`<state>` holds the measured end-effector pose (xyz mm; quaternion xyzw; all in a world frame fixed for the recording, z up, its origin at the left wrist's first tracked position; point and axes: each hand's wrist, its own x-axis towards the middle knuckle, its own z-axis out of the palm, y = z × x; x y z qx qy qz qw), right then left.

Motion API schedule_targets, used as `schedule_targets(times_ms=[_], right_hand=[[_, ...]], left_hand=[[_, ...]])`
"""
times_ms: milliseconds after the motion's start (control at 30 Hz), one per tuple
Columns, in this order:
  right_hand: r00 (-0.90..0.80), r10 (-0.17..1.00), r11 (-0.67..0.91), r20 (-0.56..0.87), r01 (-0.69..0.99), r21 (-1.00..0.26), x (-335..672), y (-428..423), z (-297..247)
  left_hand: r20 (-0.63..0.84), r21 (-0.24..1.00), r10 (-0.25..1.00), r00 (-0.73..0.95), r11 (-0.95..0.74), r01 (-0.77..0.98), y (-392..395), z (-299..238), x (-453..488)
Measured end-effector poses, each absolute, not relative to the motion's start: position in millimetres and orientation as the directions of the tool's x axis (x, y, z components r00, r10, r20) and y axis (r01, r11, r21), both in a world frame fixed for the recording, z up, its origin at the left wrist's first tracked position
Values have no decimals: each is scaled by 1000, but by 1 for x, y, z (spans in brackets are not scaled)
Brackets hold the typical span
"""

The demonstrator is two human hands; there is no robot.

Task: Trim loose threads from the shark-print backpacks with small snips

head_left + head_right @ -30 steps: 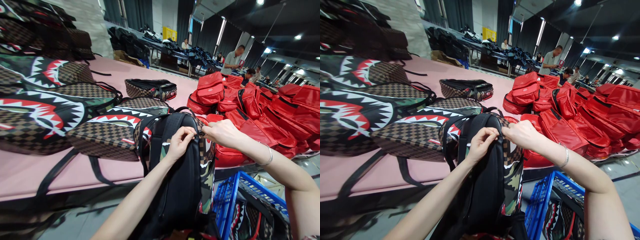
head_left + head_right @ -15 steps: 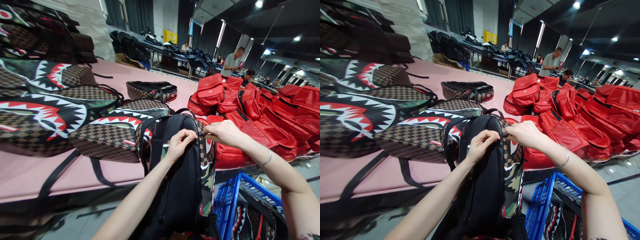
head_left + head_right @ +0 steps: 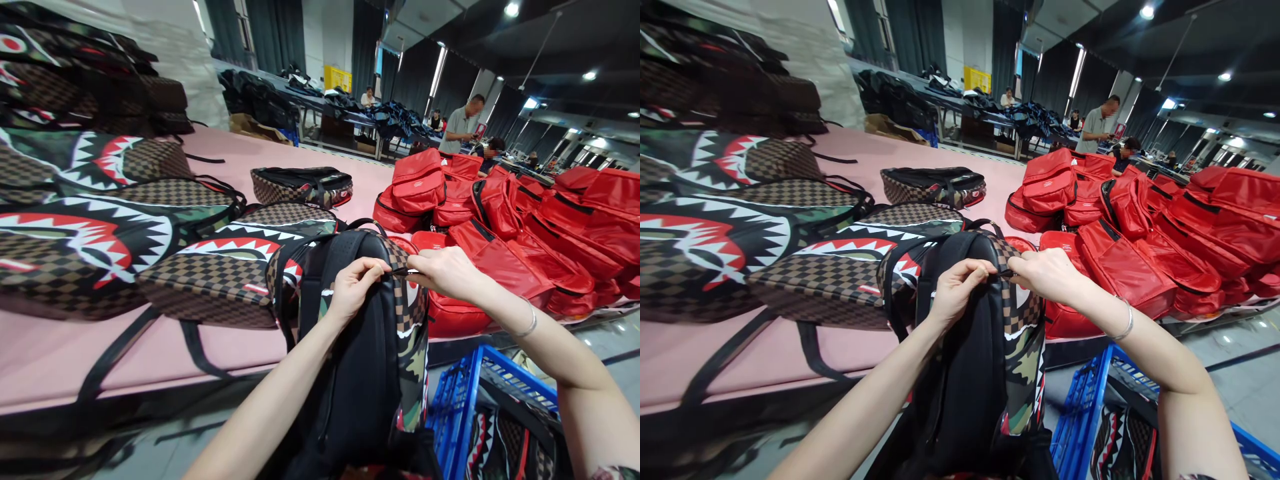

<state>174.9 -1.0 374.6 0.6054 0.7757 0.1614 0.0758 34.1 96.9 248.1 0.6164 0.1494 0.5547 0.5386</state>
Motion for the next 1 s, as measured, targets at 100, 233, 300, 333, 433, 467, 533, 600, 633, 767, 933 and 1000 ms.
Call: schedule_targets(times_ms=[100,233,300,333,433,467,533,600,633,767,933,1000], right_hand=[[-273,959,228,80,905,359,173,0,373],[-295,951,242,96,897,369,173,2,373],[-299,949,245,99,900,360,174,3,373],[-296,950,244,100,903,352,174,3,373],[-280,955,235,98,915,329,175,2,374],[-276,956,231,97,916,328,175,2,374],[-273,957,227,93,913,338,175,2,375],[-276,957,229,88,907,354,174,3,375],[-279,956,232,86,904,358,174,4,375],[-307,944,257,120,914,314,179,7,371],[-273,884,291,380,957,11,203,2,357],[-185,873,271,450,953,-133,213,-4,349]], left_hand=[[520,829,782,343,-367,-422,97,249,34],[523,828,779,346,-368,-422,96,250,33],[525,827,779,344,-370,-424,96,249,33],[524,827,779,344,-369,-424,96,249,33],[519,830,782,344,-367,-419,96,249,33],[518,831,783,344,-366,-418,95,250,33],[517,832,783,345,-365,-419,94,251,33],[517,831,784,343,-365,-420,93,252,33],[517,831,784,344,-363,-422,93,252,33],[528,819,770,359,-351,-453,94,255,31],[598,801,708,375,-523,-290,96,254,30],[634,742,698,334,-671,-6,97,249,34]])
